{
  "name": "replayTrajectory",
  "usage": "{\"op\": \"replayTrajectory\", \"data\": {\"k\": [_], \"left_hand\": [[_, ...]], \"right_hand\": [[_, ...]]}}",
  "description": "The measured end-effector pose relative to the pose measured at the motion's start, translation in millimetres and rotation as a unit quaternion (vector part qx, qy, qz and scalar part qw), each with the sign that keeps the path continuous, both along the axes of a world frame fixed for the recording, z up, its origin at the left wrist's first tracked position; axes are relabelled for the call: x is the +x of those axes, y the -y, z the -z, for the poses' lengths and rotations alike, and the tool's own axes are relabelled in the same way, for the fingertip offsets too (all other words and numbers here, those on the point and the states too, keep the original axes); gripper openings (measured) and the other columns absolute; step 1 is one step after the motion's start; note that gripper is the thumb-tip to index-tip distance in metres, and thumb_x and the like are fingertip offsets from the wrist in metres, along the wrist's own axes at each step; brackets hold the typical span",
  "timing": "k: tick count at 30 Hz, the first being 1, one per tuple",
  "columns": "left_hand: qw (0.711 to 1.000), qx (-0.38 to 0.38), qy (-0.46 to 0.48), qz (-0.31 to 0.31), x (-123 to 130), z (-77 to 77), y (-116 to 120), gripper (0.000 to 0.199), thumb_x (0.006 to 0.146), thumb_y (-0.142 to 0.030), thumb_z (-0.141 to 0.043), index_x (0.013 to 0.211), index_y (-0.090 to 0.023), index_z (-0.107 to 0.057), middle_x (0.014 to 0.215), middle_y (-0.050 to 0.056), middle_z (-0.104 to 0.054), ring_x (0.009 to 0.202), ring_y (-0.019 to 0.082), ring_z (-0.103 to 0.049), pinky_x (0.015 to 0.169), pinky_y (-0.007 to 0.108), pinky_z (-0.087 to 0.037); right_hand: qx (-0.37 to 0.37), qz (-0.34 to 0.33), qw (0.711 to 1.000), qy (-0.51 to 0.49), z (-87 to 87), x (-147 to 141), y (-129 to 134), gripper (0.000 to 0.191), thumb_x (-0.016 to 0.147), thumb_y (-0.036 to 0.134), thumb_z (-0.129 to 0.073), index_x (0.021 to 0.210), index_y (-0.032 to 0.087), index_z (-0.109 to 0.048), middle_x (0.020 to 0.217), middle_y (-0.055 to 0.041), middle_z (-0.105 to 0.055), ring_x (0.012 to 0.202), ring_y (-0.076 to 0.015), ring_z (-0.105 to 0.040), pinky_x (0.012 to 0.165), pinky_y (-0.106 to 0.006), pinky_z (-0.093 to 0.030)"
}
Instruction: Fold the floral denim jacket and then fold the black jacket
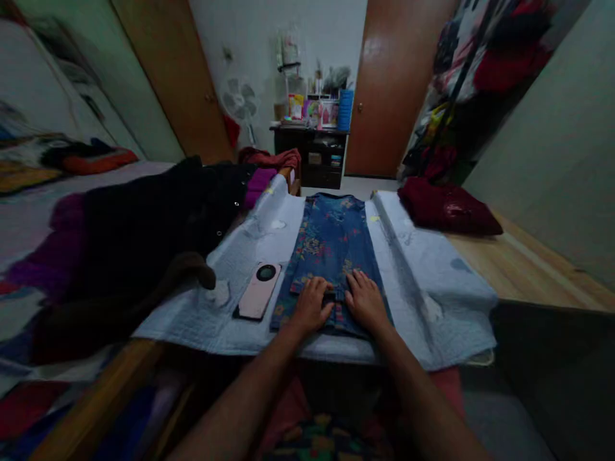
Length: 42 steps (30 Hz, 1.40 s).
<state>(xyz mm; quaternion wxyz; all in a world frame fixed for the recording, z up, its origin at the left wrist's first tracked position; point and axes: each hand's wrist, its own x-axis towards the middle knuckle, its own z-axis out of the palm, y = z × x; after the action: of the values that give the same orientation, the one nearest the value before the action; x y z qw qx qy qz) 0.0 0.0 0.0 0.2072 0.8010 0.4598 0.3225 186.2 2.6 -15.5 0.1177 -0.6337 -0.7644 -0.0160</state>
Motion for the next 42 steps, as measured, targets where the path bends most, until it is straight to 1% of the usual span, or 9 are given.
{"op": "replayTrajectory", "data": {"k": [3, 10, 16, 20, 24, 30, 34, 38, 42], "left_hand": [[0.996, -0.066, 0.012, 0.066, -4, 1.9, 4, 0.013, 0.079, -0.013, -0.050, 0.089, -0.019, -0.056, 0.092, 0.004, -0.058, 0.090, 0.019, -0.055, 0.085, 0.032, -0.043], [0.985, -0.104, 0.034, 0.137, -17, -2.0, 7, 0.024, 0.069, -0.007, -0.048, 0.087, -0.019, -0.060, 0.091, 0.002, -0.057, 0.088, 0.017, -0.055, 0.082, 0.028, -0.043], [0.987, -0.102, 0.058, 0.110, -19, -1.0, 9, 0.019, 0.069, -0.009, -0.051, 0.085, -0.019, -0.058, 0.089, 0.001, -0.055, 0.083, 0.015, -0.053, 0.077, 0.026, -0.042], [0.987, -0.104, 0.064, 0.100, -18, 2.0, 8, 0.015, 0.070, -0.010, -0.051, 0.080, -0.019, -0.057, 0.084, 0.000, -0.056, 0.082, 0.015, -0.054, 0.077, 0.026, -0.042], [0.986, -0.100, 0.052, 0.122, -18, 1.8, 9, 0.015, 0.071, -0.009, -0.050, 0.080, -0.019, -0.059, 0.084, 0.001, -0.058, 0.084, 0.016, -0.056, 0.079, 0.027, -0.042], [0.986, -0.083, 0.000, 0.144, -23, -5.9, 16, 0.016, 0.071, -0.014, -0.055, 0.086, -0.020, -0.059, 0.092, 0.003, -0.060, 0.093, 0.020, -0.053, 0.085, 0.031, -0.042], [0.984, -0.079, -0.030, 0.157, -26, -7.6, 19, 0.027, 0.067, -0.016, -0.060, 0.094, -0.021, -0.058, 0.100, 0.003, -0.059, 0.096, 0.021, -0.051, 0.088, 0.033, -0.042], [0.988, -0.072, -0.022, 0.133, -27, -3.9, 22, 0.030, 0.068, -0.011, -0.056, 0.095, -0.021, -0.057, 0.097, 0.002, -0.059, 0.095, 0.020, -0.051, 0.086, 0.032, -0.043], [0.991, -0.064, -0.003, 0.116, -26, -1.5, 24, 0.023, 0.072, -0.012, -0.055, 0.093, -0.021, -0.059, 0.095, 0.002, -0.061, 0.093, 0.019, -0.052, 0.085, 0.031, -0.042]], "right_hand": [[-0.001, 0.003, 1.000, -0.001, 1.0, 1, 1, 0.051, 0.094, 0.032, -0.038, 0.141, 0.014, -0.043, 0.150, -0.0137, -0.039, 0.138, -0.0285, -0.034, 0.111, -0.044, -0.025], [-0.061, -0.037, 0.995, -0.070, 5.8, 8, 2, 0.054, 0.091, 0.033, -0.043, 0.141, 0.013, -0.043, 0.152, -0.0166, -0.034, 0.141, -0.0328, -0.026, 0.113, -0.051, -0.023], [-0.066, -0.132, 0.958, -0.247, 8.1, 0, 20, 0.073, 0.082, 0.035, -0.055, 0.146, 0.013, -0.028, 0.150, -0.0182, -0.035, 0.139, -0.0267, -0.032, 0.113, -0.046, -0.028], [-0.069, -0.189, 0.946, -0.254, 7.7, -10, 32, 0.080, 0.075, 0.035, -0.062, 0.145, 0.014, -0.029, 0.152, -0.0192, -0.029, 0.143, -0.0304, -0.023, 0.114, -0.051, -0.022], [-0.087, -0.202, 0.943, -0.249, 5.3, -12, 33, 0.084, 0.071, 0.026, -0.061, 0.146, 0.014, -0.027, 0.154, -0.0195, -0.025, 0.144, -0.0309, -0.018, 0.115, -0.054, -0.016], [-0.121, -0.224, 0.918, -0.305, -1.2, 0, 30, 0.078, 0.068, 0.019, -0.054, 0.143, 0.018, -0.034, 0.154, -0.0152, -0.026, 0.144, -0.0284, -0.020, 0.115, -0.051, -0.018], [-0.125, -0.217, 0.902, -0.350, -2.0, 2, 31, 0.074, 0.066, 0.013, -0.047, 0.140, 0.019, -0.039, 0.154, -0.0125, -0.029, 0.143, -0.0246, -0.023, 0.115, -0.048, -0.020], [-0.111, -0.205, 0.907, -0.350, -0.8, -1, 31, 0.067, 0.070, 0.013, -0.048, 0.136, 0.020, -0.041, 0.152, -0.0135, -0.032, 0.142, -0.0240, -0.027, 0.115, -0.047, -0.022], [-0.087, -0.194, 0.925, -0.314, -1.7, -7, 35, 0.051, 0.074, 0.028, -0.062, 0.122, 0.018, -0.048, 0.149, -0.0178, -0.034, 0.140, -0.0284, -0.030, 0.112, -0.051, -0.024]]}}
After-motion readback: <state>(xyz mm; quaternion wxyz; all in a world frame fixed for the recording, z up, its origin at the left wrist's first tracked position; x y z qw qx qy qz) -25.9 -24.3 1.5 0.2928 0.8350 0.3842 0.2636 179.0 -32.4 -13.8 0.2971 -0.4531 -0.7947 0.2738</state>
